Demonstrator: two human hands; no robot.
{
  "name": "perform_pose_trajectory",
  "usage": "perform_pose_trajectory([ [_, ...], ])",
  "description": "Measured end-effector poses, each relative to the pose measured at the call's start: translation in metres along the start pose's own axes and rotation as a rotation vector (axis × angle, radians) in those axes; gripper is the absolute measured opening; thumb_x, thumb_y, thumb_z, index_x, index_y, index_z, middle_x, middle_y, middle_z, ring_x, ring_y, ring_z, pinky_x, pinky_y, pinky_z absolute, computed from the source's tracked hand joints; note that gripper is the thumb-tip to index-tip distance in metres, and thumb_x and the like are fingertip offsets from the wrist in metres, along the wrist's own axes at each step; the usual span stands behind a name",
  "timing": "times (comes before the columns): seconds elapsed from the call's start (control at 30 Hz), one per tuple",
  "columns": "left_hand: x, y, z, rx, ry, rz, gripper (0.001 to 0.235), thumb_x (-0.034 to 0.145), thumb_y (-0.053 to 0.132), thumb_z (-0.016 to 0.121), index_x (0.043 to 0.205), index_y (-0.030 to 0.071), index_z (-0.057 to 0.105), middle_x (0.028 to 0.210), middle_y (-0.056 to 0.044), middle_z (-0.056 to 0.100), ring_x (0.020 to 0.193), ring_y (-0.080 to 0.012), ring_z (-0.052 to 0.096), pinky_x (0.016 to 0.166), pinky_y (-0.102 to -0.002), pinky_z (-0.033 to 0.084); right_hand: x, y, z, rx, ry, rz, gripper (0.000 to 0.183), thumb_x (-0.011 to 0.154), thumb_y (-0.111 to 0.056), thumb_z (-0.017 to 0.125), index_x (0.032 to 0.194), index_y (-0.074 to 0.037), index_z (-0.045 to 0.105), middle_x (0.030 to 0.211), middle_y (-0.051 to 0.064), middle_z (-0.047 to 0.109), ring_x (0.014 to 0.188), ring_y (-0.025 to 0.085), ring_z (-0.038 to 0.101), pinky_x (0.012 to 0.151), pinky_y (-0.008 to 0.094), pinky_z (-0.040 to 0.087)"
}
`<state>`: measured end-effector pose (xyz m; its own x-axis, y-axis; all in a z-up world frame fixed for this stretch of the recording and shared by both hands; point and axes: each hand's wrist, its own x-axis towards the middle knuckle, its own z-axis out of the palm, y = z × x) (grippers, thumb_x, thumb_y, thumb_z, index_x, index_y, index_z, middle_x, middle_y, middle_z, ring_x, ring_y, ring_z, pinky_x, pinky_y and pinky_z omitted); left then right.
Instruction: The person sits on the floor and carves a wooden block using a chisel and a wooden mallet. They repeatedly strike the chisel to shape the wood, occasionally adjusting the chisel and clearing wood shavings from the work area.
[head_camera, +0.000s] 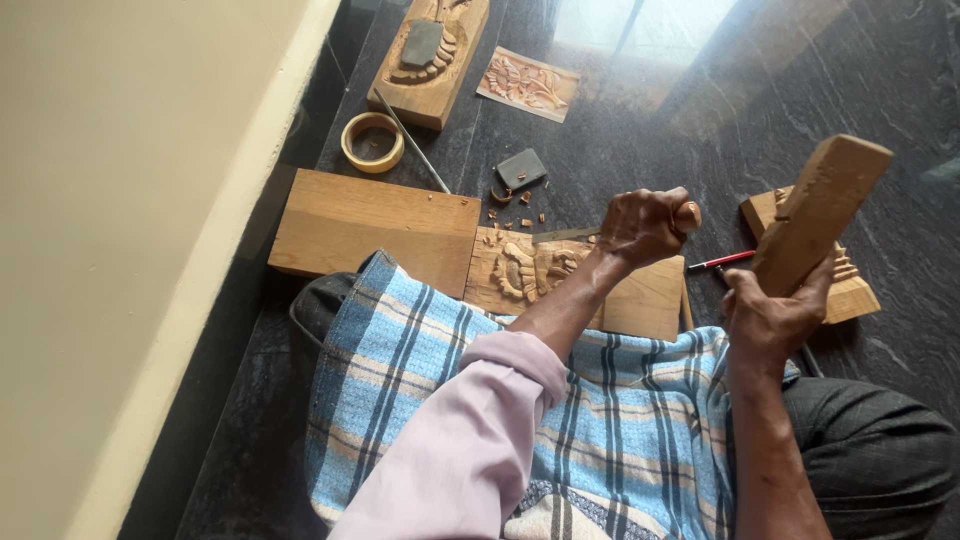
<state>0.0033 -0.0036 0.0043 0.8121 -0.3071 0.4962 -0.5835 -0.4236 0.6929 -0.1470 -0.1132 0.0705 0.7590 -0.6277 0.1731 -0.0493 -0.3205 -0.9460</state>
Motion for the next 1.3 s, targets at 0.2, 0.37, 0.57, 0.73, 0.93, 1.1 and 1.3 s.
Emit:
perform_pose_trajectory([
  [0.2, -0.006, 0.003, -0.003, -0.017, 0.045, 0.017, 0.025, 0.094, 0.028, 0.056, 0.074, 0.015, 0.060, 0.058, -0.007, 0.065, 0.050, -0.0230, 0.067, 0.051, -0.040, 0.056, 0.000, -0.007, 0.001, -0.100, -0.242, -0.070, 0.094, 0.082, -0.002, 0.072, 0.166, -0.010, 0.031, 0.117, 0.017, 0.064, 0.075, 0.020, 0.066, 0.056, 0.029, 0.060],
  [0.37, -0.004, -0.002, 0.005, 0.096, -0.054, -0.020, 0.032, 0.098, 0.034, 0.057, 0.072, 0.015, 0.059, 0.055, -0.007, 0.063, 0.048, -0.0215, 0.067, 0.050, -0.039, 0.056, 0.005, -0.002, 0.003, -0.177, -0.254, -0.107, 0.095, 0.081, -0.002, 0.075, 0.165, -0.007, 0.030, 0.120, 0.019, 0.064, 0.079, 0.020, 0.068, 0.062, 0.027, 0.060],
  [0.57, -0.020, -0.024, -0.003, 0.071, 0.086, 0.112, 0.031, 0.098, 0.031, 0.055, 0.070, 0.017, 0.056, 0.053, -0.004, 0.060, 0.046, -0.0178, 0.062, 0.045, -0.038, 0.051, 0.005, 0.002, 0.008, -0.141, -0.200, -0.103, 0.094, 0.084, 0.006, 0.072, 0.166, -0.006, 0.027, 0.115, 0.016, 0.064, 0.077, 0.017, 0.068, 0.058, 0.024, 0.062],
  [0.73, -0.009, -0.006, 0.009, 0.024, -0.035, 0.135, 0.032, 0.099, 0.023, 0.050, 0.067, 0.016, 0.051, 0.048, -0.001, 0.053, 0.039, -0.0134, 0.056, 0.037, -0.033, 0.045, 0.005, -0.013, -0.001, 0.061, -0.050, -0.053, 0.084, 0.088, 0.010, 0.072, 0.163, -0.008, 0.037, 0.113, 0.014, 0.065, 0.067, 0.012, 0.063, 0.052, 0.021, 0.055],
  [0.93, -0.004, 0.000, 0.012, 0.014, -0.027, 0.103, 0.037, 0.101, 0.026, 0.053, 0.066, 0.015, 0.051, 0.047, -0.002, 0.053, 0.039, -0.0130, 0.055, 0.037, -0.033, 0.048, 0.009, -0.008, -0.011, 0.047, -0.030, -0.097, 0.082, 0.092, 0.011, 0.074, 0.163, -0.009, 0.037, 0.119, 0.013, 0.064, 0.070, 0.011, 0.063, 0.056, 0.020, 0.057],
  [1.1, -0.010, -0.003, -0.008, 0.011, 0.095, 0.133, 0.028, 0.097, 0.025, 0.054, 0.072, 0.014, 0.054, 0.052, -0.003, 0.056, 0.046, -0.0151, 0.061, 0.046, -0.035, 0.053, 0.006, -0.006, -0.014, 0.049, 0.003, -0.217, 0.086, 0.092, 0.016, 0.072, 0.164, -0.007, 0.031, 0.134, 0.017, 0.060, 0.081, 0.013, 0.068, 0.061, 0.021, 0.060],
  [1.3, -0.009, 0.004, -0.013, -0.034, 0.081, 0.099, 0.028, 0.097, 0.025, 0.054, 0.071, 0.014, 0.054, 0.052, -0.005, 0.056, 0.045, -0.0170, 0.062, 0.046, -0.036, 0.053, -0.012, -0.025, 0.005, -0.254, -0.227, -0.325, 0.090, 0.086, 0.011, 0.068, 0.166, -0.009, 0.033, 0.132, 0.019, 0.060, 0.094, 0.020, 0.067, 0.075, 0.032, 0.065],
])
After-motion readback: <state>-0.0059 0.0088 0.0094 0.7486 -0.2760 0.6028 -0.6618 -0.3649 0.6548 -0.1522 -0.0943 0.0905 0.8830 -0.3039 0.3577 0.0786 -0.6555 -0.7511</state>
